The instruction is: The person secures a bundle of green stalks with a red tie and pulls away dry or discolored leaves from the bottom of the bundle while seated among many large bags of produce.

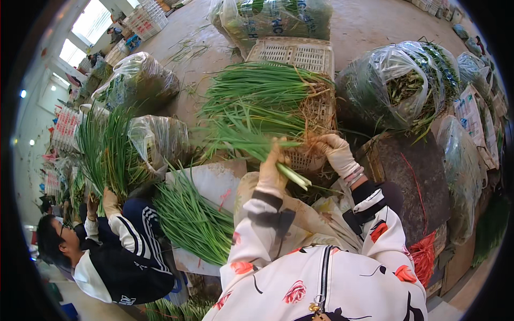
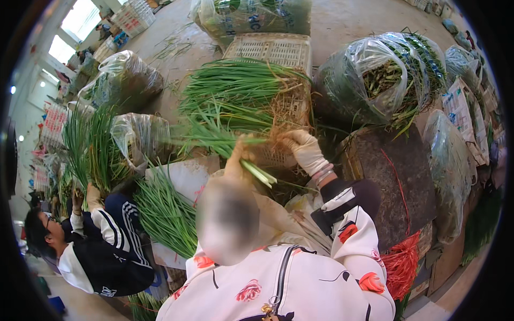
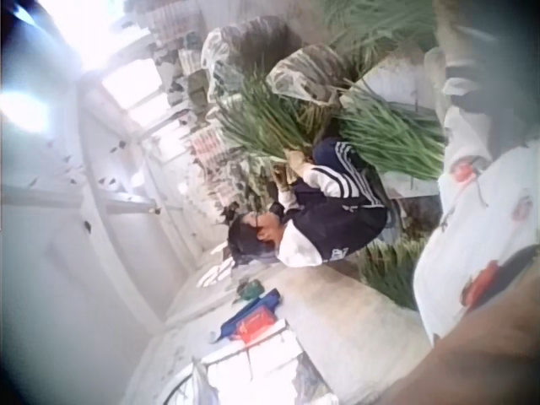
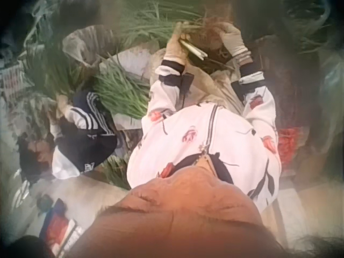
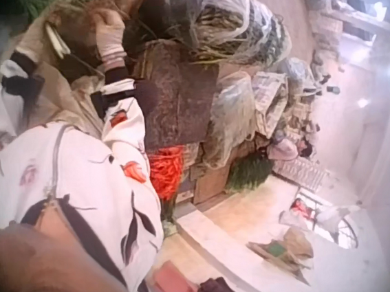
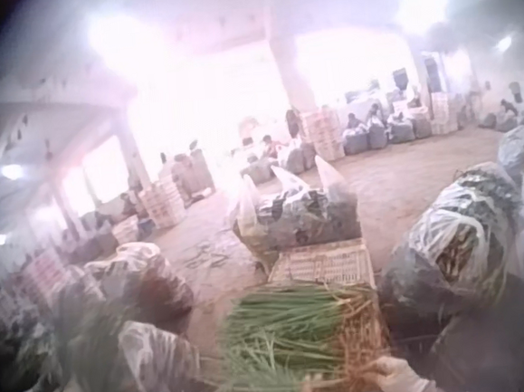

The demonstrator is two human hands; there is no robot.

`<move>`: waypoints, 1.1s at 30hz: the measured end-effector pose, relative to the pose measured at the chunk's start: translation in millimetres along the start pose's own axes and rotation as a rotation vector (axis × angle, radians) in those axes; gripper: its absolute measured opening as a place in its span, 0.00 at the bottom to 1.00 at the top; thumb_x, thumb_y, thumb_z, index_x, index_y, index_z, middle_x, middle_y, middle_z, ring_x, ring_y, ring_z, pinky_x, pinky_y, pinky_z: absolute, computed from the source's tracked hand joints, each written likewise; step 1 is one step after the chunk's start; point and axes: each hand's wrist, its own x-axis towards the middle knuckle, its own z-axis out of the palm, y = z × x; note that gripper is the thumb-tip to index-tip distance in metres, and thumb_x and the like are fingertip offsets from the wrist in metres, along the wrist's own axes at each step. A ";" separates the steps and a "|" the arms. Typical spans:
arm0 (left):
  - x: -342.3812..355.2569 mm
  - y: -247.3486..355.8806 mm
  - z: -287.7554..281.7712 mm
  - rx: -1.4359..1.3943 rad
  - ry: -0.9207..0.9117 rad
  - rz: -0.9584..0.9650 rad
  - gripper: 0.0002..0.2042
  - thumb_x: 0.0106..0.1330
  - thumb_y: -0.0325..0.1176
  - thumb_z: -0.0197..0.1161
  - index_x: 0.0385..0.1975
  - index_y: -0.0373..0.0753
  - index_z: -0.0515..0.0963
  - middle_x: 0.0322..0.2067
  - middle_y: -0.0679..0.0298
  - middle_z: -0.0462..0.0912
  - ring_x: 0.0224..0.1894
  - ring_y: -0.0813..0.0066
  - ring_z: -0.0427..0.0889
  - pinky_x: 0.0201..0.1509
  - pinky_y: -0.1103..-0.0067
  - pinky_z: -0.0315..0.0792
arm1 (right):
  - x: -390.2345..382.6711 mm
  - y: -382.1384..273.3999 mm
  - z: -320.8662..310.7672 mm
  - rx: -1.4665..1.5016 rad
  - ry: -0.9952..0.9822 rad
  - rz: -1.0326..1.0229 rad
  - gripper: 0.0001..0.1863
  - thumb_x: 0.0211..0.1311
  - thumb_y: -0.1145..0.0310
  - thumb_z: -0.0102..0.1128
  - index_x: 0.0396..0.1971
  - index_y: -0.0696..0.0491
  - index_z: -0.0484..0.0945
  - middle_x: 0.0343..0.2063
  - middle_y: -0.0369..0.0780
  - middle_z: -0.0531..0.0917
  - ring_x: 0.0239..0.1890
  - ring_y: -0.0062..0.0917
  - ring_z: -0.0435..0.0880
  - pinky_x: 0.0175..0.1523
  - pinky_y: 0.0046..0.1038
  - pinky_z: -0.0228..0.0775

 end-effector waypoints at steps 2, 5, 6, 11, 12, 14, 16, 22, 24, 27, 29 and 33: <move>2.8 8.4 17.3 0.001 -0.003 0.031 0.11 0.63 0.28 0.61 0.45 0.36 0.76 0.40 0.60 0.82 0.21 0.85 0.70 0.25 0.87 0.69 | -3.3 -9.7 -1.0 -0.128 -0.013 -0.066 0.04 0.56 0.74 0.62 0.32 0.57 0.81 0.28 0.38 0.83 0.33 0.22 0.81 0.41 0.24 0.72; 3.4 11.7 14.0 0.201 0.161 0.165 0.11 0.62 0.27 0.62 0.44 0.36 0.76 0.34 0.62 0.82 0.21 0.85 0.70 0.24 0.87 0.68 | 3.4 -24.7 -8.3 -0.451 0.302 -0.382 0.08 0.47 0.75 0.63 0.31 0.53 0.83 0.27 0.43 0.83 0.32 0.34 0.81 0.42 0.30 0.73; 1.5 11.8 13.0 0.199 0.168 0.168 0.11 0.62 0.27 0.62 0.44 0.36 0.76 0.34 0.62 0.82 0.21 0.85 0.70 0.24 0.87 0.68 | 4.9 -37.3 -7.7 -0.338 0.351 -0.277 0.10 0.48 0.74 0.62 0.33 0.53 0.82 0.30 0.43 0.83 0.33 0.36 0.81 0.43 0.33 0.73; -9.7 1.0 8.2 0.304 0.087 0.174 0.12 0.61 0.26 0.63 0.44 0.36 0.76 0.33 0.63 0.83 0.22 0.86 0.70 0.24 0.88 0.66 | 10.7 -58.4 49.0 -0.740 -0.084 -0.687 0.30 0.49 0.65 0.57 0.57 0.48 0.67 0.28 0.39 0.80 0.41 0.33 0.78 0.61 0.40 0.55; -12.7 2.3 18.2 0.302 0.072 0.163 0.12 0.61 0.26 0.63 0.44 0.36 0.76 0.33 0.63 0.83 0.22 0.86 0.70 0.24 0.88 0.66 | 14.4 -34.0 44.3 -0.885 -0.235 -0.652 0.20 0.50 0.64 0.56 0.47 0.48 0.75 0.24 0.36 0.78 0.37 0.33 0.78 0.62 0.39 0.55; -25.6 22.2 31.5 0.178 0.336 0.138 0.07 0.62 0.30 0.63 0.39 0.40 0.79 0.35 0.68 0.82 0.20 0.88 0.65 0.24 0.88 0.64 | 21.8 -25.9 32.5 -0.950 -0.361 -0.448 0.13 0.46 0.68 0.59 0.35 0.48 0.78 0.25 0.37 0.79 0.40 0.34 0.78 0.65 0.40 0.54; -19.0 24.8 9.6 0.190 0.285 0.186 0.08 0.63 0.30 0.62 0.40 0.40 0.79 0.35 0.68 0.82 0.19 0.88 0.65 0.24 0.89 0.63 | 19.7 -30.2 27.7 -0.964 -0.314 -0.578 0.09 0.45 0.68 0.58 0.30 0.48 0.79 0.21 0.37 0.78 0.35 0.33 0.78 0.65 0.40 0.54; -17.7 56.6 -5.4 0.138 0.274 0.383 0.11 0.63 0.30 0.61 0.45 0.42 0.77 0.36 0.68 0.83 0.18 0.91 0.65 0.21 0.91 0.63 | 39.0 12.4 -34.6 -1.271 -0.232 -0.333 0.07 0.52 0.68 0.54 0.31 0.43 0.80 0.21 0.34 0.79 0.36 0.31 0.79 0.66 0.36 0.48; -22.8 63.9 -8.7 0.169 0.250 0.385 0.11 0.64 0.31 0.60 0.46 0.42 0.77 0.37 0.68 0.83 0.18 0.92 0.66 0.21 0.91 0.63 | 36.3 9.7 -52.4 -1.333 -0.227 -0.315 0.11 0.51 0.68 0.57 0.36 0.43 0.79 0.26 0.35 0.80 0.40 0.31 0.78 0.67 0.39 0.46; -29.9 68.1 -9.2 0.123 0.223 0.322 0.14 0.62 0.28 0.62 0.48 0.39 0.75 0.40 0.62 0.83 0.19 0.89 0.65 0.23 0.90 0.64 | 26.4 -35.3 -38.9 -1.124 -0.117 -0.420 0.14 0.48 0.68 0.63 0.38 0.46 0.79 0.35 0.36 0.80 0.48 0.31 0.75 0.67 0.40 0.45; -30.4 67.5 -8.3 0.117 0.221 0.312 0.14 0.62 0.28 0.62 0.48 0.39 0.75 0.40 0.62 0.83 0.19 0.89 0.65 0.23 0.90 0.64 | 19.3 -63.4 -24.0 -0.930 0.056 -0.501 0.14 0.48 0.69 0.65 0.39 0.47 0.79 0.40 0.36 0.80 0.50 0.33 0.74 0.64 0.39 0.51; -24.7 54.2 -8.4 0.150 0.199 0.219 0.11 0.64 0.31 0.60 0.46 0.42 0.75 0.37 0.69 0.83 0.18 0.90 0.66 0.22 0.90 0.63 | -9.1 -99.0 29.3 -0.691 0.014 -0.522 0.18 0.46 0.65 0.65 0.40 0.51 0.79 0.34 0.39 0.81 0.43 0.34 0.77 0.53 0.36 0.64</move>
